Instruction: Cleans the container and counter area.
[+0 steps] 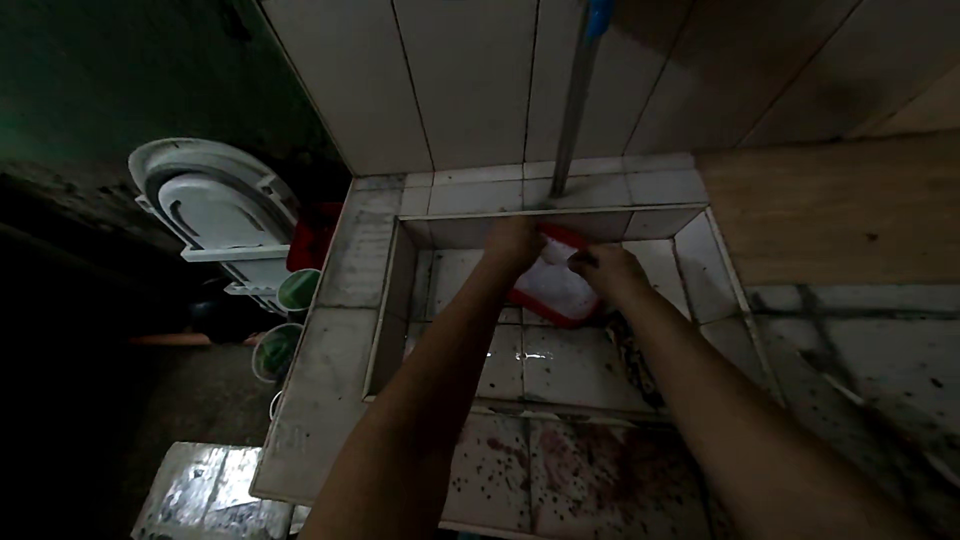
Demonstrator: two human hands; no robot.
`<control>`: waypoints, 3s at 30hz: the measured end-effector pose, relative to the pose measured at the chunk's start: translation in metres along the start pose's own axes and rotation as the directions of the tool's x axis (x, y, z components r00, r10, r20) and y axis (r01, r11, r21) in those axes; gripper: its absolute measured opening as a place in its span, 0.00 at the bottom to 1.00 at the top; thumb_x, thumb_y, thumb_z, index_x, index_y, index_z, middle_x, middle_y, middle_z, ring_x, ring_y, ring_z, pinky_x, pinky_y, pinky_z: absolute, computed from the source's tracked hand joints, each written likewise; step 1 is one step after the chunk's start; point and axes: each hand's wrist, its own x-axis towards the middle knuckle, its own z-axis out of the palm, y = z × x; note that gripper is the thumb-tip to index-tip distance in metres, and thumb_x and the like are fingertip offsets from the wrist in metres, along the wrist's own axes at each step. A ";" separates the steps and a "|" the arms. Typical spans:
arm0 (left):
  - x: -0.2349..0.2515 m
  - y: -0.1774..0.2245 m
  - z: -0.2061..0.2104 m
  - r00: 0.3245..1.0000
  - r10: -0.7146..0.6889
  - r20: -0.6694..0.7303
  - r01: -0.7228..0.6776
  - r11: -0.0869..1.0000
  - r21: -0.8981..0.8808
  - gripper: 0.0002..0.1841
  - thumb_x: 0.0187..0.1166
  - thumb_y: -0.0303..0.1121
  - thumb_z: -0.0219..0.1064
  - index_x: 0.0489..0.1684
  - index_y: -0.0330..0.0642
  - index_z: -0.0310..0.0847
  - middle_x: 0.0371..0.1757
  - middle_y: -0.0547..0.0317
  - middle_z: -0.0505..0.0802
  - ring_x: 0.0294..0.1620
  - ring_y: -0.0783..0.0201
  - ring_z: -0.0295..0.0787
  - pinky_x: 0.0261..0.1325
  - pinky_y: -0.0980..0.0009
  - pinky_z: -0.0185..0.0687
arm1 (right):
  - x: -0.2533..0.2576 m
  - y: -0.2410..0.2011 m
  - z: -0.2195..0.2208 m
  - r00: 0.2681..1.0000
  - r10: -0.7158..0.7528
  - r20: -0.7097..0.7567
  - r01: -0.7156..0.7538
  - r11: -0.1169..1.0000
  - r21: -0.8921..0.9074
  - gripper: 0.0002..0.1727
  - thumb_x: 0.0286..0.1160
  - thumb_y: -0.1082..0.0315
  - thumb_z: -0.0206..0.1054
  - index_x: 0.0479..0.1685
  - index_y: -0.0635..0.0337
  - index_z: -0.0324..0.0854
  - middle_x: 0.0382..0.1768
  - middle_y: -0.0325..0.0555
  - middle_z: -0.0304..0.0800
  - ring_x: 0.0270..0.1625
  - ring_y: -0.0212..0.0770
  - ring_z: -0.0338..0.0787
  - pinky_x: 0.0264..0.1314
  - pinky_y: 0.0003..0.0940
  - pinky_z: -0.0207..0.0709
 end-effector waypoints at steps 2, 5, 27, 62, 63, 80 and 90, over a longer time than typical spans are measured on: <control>0.010 -0.013 0.008 0.996 0.067 -0.055 -0.066 0.998 0.003 0.17 0.86 0.36 0.65 0.59 0.29 0.85 0.53 0.36 0.92 0.50 0.47 0.92 0.59 0.48 0.86 | 0.000 0.001 0.001 1.000 0.002 -0.010 -0.002 1.000 0.016 0.17 0.89 0.61 0.64 0.61 0.65 0.87 0.58 0.65 0.91 0.64 0.64 0.88 0.70 0.66 0.74; 0.002 0.007 0.003 1.000 -0.016 -0.004 0.016 1.000 -0.006 0.18 0.85 0.36 0.66 0.65 0.33 0.84 0.61 0.37 0.91 0.62 0.42 0.89 0.68 0.42 0.80 | 0.000 0.000 0.003 1.000 0.007 -0.029 -0.007 1.000 0.012 0.17 0.88 0.61 0.64 0.58 0.66 0.87 0.57 0.66 0.90 0.64 0.64 0.87 0.69 0.66 0.75; 0.008 0.016 0.021 0.999 -0.031 0.031 0.031 0.999 0.027 0.17 0.84 0.27 0.64 0.67 0.30 0.81 0.58 0.37 0.91 0.55 0.44 0.92 0.63 0.46 0.85 | 0.000 0.003 0.005 0.999 -0.034 -0.023 0.035 0.999 0.018 0.16 0.90 0.63 0.61 0.62 0.63 0.87 0.60 0.63 0.91 0.66 0.62 0.88 0.72 0.63 0.74; 0.004 0.006 0.034 0.998 0.014 0.057 -0.010 0.997 -0.070 0.15 0.89 0.29 0.56 0.62 0.28 0.83 0.58 0.36 0.91 0.56 0.46 0.91 0.64 0.49 0.83 | -0.002 0.000 0.016 0.997 0.071 0.040 -0.065 0.989 -0.132 0.17 0.91 0.64 0.58 0.68 0.60 0.85 0.64 0.65 0.88 0.69 0.67 0.85 0.70 0.69 0.74; 0.005 0.006 0.034 0.998 0.015 0.057 -0.011 0.998 -0.067 0.15 0.89 0.29 0.56 0.62 0.28 0.83 0.58 0.36 0.91 0.56 0.45 0.91 0.64 0.49 0.83 | -0.002 -0.002 0.014 0.998 0.061 0.029 -0.056 0.991 -0.125 0.18 0.91 0.65 0.58 0.72 0.58 0.83 0.68 0.64 0.87 0.71 0.67 0.84 0.71 0.69 0.73; -0.008 0.003 0.046 0.999 0.034 0.012 -0.034 0.999 -0.038 0.14 0.89 0.29 0.57 0.61 0.31 0.84 0.60 0.38 0.91 0.62 0.45 0.89 0.69 0.47 0.80 | -0.009 -0.001 0.017 0.996 0.069 0.053 -0.059 0.983 -0.175 0.17 0.91 0.63 0.60 0.67 0.62 0.86 0.67 0.66 0.86 0.72 0.67 0.83 0.73 0.67 0.72; -0.020 -0.017 0.062 0.996 -0.022 -0.085 0.003 0.978 -0.210 0.14 0.89 0.29 0.59 0.64 0.30 0.83 0.60 0.37 0.92 0.60 0.45 0.91 0.68 0.48 0.82 | -0.017 -0.002 0.014 0.998 0.031 -0.048 -0.036 0.993 -0.112 0.17 0.92 0.63 0.58 0.66 0.64 0.85 0.67 0.65 0.86 0.70 0.66 0.85 0.71 0.68 0.74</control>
